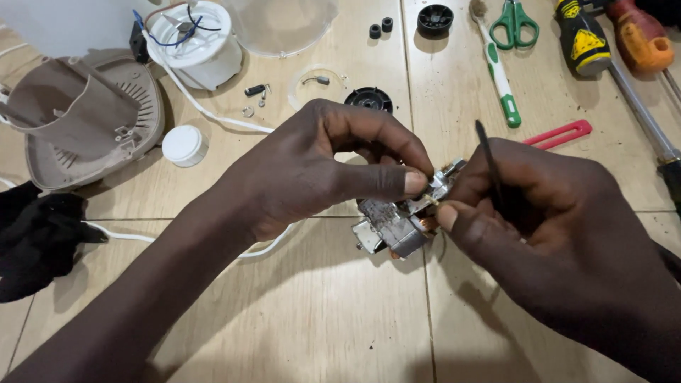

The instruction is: Cleaning and inspecting a small electric motor component using a toothbrush and a fine metal tool.

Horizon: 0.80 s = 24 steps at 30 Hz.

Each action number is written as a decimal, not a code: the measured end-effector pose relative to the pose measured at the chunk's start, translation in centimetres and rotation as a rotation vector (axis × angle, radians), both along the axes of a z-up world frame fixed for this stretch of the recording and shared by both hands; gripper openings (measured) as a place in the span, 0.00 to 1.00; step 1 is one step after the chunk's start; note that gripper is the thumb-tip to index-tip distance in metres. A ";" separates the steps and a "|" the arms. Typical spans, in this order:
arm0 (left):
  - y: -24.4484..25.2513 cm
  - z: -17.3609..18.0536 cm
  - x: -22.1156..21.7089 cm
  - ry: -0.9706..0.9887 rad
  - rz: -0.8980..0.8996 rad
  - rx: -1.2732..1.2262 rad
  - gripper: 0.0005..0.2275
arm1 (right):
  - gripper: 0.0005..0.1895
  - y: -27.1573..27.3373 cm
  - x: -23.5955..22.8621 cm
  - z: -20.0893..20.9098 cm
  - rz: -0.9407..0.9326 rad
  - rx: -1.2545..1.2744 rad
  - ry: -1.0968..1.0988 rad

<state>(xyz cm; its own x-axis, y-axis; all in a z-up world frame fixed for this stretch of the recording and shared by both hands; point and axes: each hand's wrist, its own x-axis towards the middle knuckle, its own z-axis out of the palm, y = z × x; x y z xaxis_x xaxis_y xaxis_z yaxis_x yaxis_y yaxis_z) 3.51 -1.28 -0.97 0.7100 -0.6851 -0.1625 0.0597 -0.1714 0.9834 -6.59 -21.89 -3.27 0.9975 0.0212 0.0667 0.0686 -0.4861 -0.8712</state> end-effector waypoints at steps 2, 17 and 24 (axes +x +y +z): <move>0.1 -0.2 0.0 0.013 -0.012 -0.038 0.07 | 0.09 -0.1 0.1 0.1 -0.038 -0.063 0.016; 0.4 -0.7 0.0 0.032 -0.045 -0.127 0.08 | 0.08 0.1 0.3 0.8 -0.045 -0.107 0.038; 0.8 -1.1 0.0 -0.048 -0.099 -0.168 0.07 | 0.06 0.4 0.1 0.7 -0.060 -0.074 -0.001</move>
